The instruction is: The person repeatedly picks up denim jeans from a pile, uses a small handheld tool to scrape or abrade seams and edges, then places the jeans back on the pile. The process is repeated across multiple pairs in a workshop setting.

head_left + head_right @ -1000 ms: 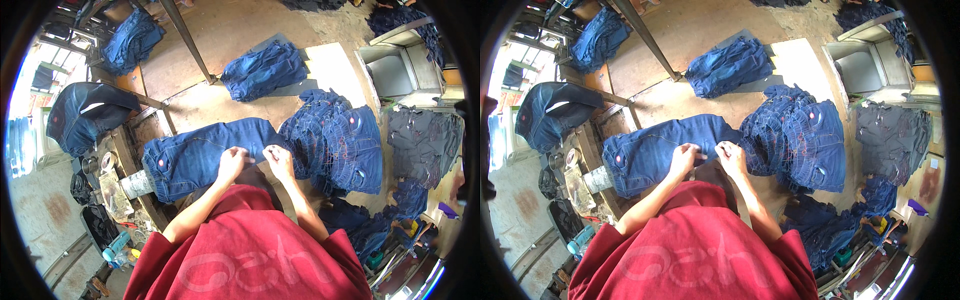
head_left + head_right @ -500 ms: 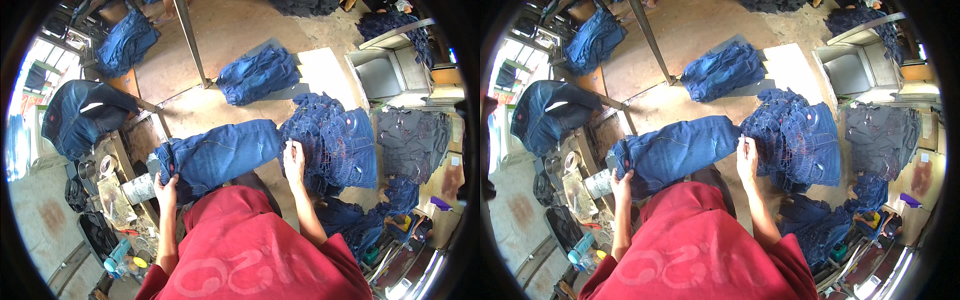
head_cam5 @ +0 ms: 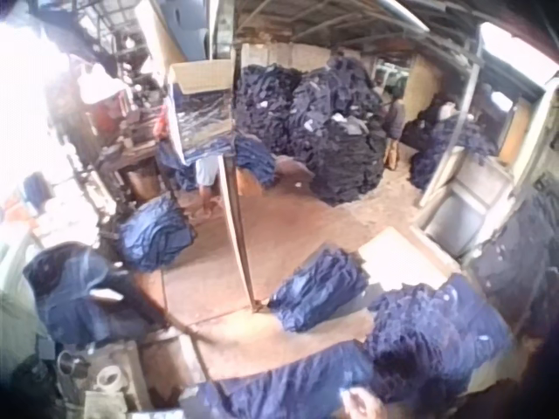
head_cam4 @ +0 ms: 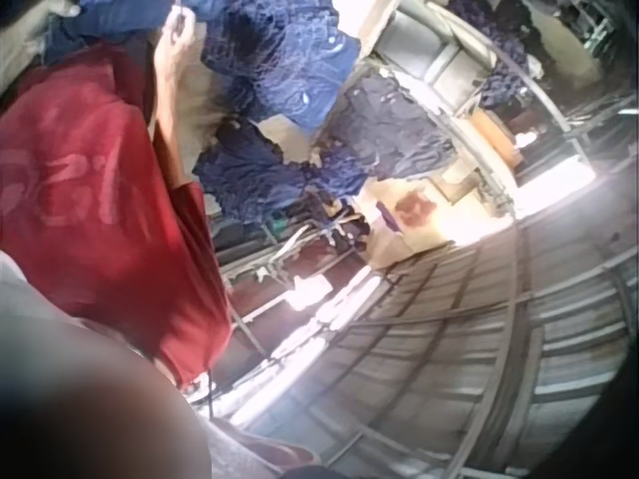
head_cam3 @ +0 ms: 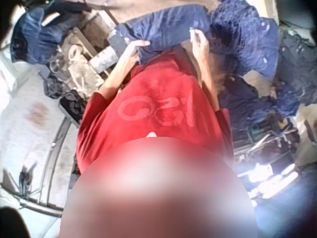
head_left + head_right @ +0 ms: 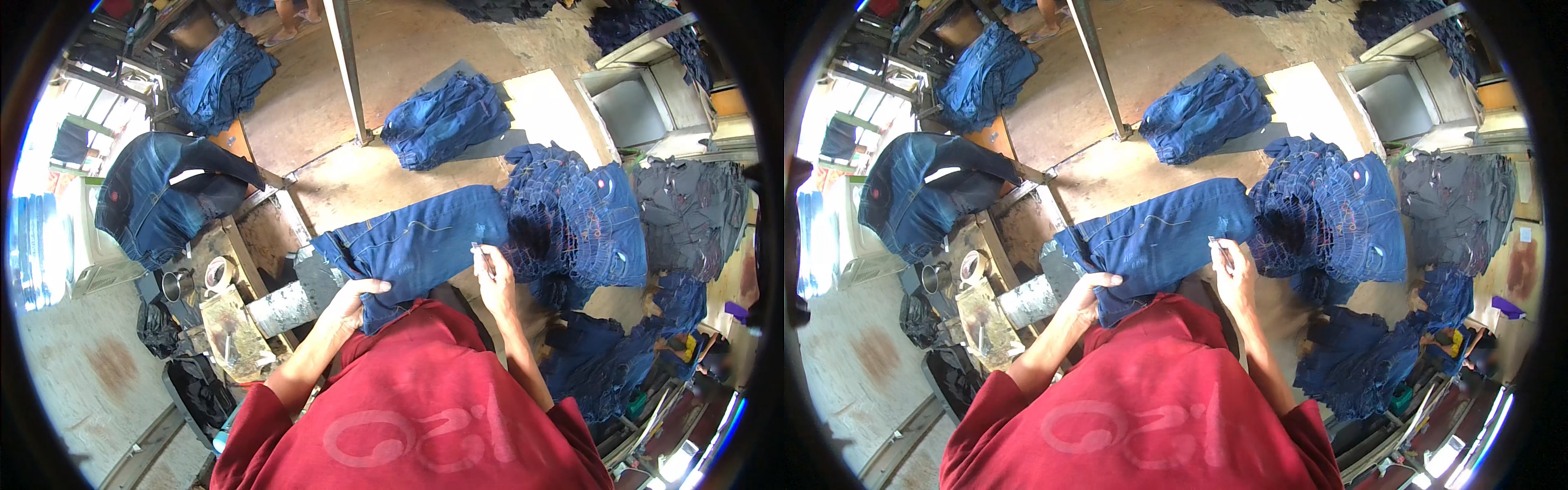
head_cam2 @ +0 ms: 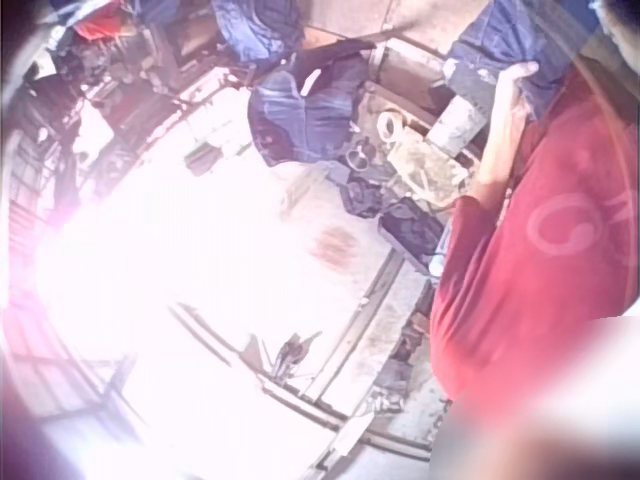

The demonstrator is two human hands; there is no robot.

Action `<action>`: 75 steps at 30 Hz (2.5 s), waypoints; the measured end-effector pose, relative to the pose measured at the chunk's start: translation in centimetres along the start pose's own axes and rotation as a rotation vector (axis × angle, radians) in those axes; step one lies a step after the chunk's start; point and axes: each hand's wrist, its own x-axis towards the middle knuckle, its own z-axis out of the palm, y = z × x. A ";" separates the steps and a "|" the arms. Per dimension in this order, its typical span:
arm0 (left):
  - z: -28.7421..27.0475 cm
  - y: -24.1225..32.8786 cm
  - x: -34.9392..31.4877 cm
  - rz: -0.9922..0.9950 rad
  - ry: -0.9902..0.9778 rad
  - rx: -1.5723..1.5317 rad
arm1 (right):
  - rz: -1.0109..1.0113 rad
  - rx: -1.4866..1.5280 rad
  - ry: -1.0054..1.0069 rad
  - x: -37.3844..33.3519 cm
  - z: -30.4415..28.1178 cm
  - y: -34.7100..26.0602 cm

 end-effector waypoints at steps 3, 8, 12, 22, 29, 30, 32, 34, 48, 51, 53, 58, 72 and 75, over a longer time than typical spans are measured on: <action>-0.1 -0.2 -1.2 0.130 0.028 0.122 | 0.035 0.000 -0.009 -1.2 0.8 -0.4; -0.6 -0.1 -1.5 0.114 0.030 0.046 | 0.028 0.032 -0.019 -2.0 1.3 -1.1; -1.7 0.0 -1.2 0.067 0.024 0.044 | -0.009 -0.013 -0.055 -2.2 1.2 -1.8; -2.3 -0.4 -2.0 0.105 0.001 0.065 | -0.025 -0.102 -0.147 -2.7 2.2 -6.7; -2.3 -0.3 -2.6 0.041 0.033 0.023 | -0.361 -0.278 -0.136 -3.9 4.6 -11.2; -2.4 -0.3 -2.8 0.057 0.115 0.102 | -0.403 -0.336 -0.142 -4.1 5.0 -11.7; -2.5 -0.3 -3.0 0.084 0.180 0.212 | -0.461 -0.435 -0.135 -4.5 5.9 -12.4; -2.7 -0.4 -3.2 0.129 0.172 0.272 | -0.497 -0.521 -0.115 -4.9 6.6 -12.8; -0.8 -1.2 -3.9 0.273 0.155 0.251 | -0.469 -0.573 -0.045 -2.9 6.3 -13.1; -1.2 -1.5 -3.6 0.290 0.134 0.232 | -0.523 -0.515 -0.092 -2.8 7.0 -13.6; -1.6 -1.6 -3.4 0.289 0.133 0.228 | -0.520 -0.603 -0.089 -2.9 7.4 -13.7; -2.2 -1.7 -3.2 0.270 0.128 0.197 | -0.434 -0.591 -0.209 -3.2 7.2 -13.6; -8.4 -0.6 -4.5 0.160 0.309 0.594 | 0.227 -0.024 0.386 3.8 -2.7 2.8; -10.4 0.1 -6.9 -0.033 0.202 0.959 | 0.983 0.350 0.491 6.9 -6.8 10.2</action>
